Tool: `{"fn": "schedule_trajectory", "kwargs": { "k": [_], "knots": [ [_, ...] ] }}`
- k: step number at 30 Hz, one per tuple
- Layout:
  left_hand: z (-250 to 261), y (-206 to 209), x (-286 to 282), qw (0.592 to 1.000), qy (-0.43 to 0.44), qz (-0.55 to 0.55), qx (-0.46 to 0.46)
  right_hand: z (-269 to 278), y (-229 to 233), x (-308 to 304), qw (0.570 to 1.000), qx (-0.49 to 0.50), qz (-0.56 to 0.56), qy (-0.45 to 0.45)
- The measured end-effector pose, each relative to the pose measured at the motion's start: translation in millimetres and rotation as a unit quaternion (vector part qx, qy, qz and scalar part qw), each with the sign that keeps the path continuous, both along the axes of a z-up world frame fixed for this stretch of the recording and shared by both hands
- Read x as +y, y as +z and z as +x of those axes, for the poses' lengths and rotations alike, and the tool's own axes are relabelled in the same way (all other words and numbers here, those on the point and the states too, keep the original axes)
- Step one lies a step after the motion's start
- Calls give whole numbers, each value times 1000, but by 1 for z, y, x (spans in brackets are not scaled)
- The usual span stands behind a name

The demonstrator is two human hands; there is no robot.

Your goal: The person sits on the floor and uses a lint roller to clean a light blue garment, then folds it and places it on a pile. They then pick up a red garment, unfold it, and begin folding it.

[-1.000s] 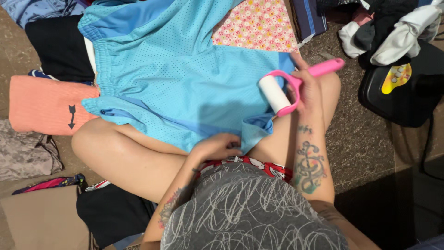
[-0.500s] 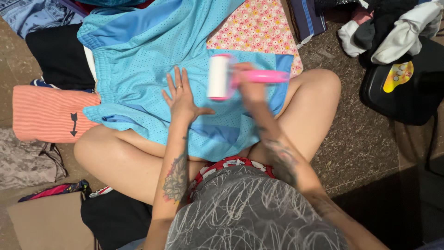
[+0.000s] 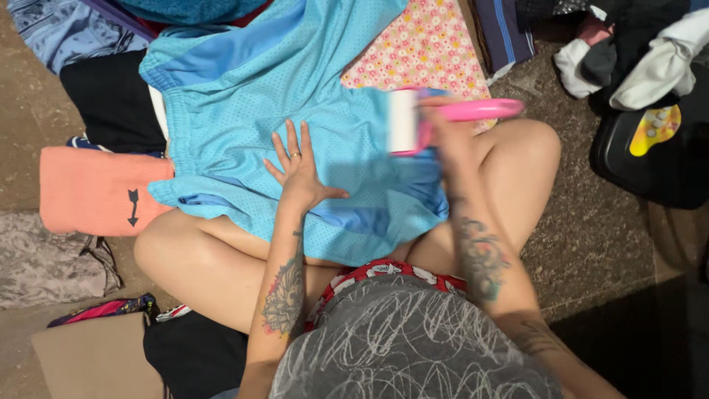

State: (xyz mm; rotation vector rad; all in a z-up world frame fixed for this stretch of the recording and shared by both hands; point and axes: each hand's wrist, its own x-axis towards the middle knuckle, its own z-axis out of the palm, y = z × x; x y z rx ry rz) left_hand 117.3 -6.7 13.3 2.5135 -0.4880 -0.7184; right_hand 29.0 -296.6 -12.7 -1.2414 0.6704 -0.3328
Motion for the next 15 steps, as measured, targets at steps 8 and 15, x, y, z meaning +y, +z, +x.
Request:
{"fn": "schedule_trajectory", "kwargs": {
  "k": [8,15],
  "knots": [
    [1,4,4,1000,7,-1,9,26,1,20,978,108,-179,21],
    [-1,5,0,1000,12,-12,3,-50,85,-63,975,62,-96,-189]
  ]
}}
